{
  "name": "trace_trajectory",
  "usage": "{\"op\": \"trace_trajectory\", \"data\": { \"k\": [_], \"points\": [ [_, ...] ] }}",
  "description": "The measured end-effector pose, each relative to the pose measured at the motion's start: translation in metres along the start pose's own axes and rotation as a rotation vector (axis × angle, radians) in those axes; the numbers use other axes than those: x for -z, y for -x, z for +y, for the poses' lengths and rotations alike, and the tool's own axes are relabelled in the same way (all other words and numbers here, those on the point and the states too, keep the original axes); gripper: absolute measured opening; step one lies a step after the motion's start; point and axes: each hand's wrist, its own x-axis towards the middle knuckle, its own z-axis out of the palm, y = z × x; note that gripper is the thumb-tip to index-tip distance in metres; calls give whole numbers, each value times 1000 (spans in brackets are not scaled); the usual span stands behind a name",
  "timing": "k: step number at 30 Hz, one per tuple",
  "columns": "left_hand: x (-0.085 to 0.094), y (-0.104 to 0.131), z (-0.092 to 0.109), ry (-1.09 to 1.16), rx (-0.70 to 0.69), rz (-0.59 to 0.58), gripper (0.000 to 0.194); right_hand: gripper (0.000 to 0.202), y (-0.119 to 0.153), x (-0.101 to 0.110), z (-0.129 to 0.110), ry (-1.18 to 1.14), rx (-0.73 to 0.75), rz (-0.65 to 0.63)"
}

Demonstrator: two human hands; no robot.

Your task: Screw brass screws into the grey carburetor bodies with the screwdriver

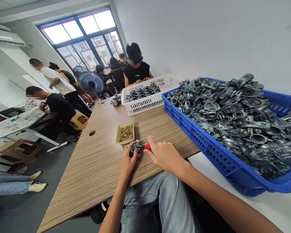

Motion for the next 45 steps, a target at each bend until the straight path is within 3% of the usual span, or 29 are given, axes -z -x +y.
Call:
{"op": "trace_trajectory", "data": {
  "k": [45],
  "points": [
    [-1,-1,-1,-19,-7,6,35,21,1,4,-1,-16,6,-1]
  ]
}}
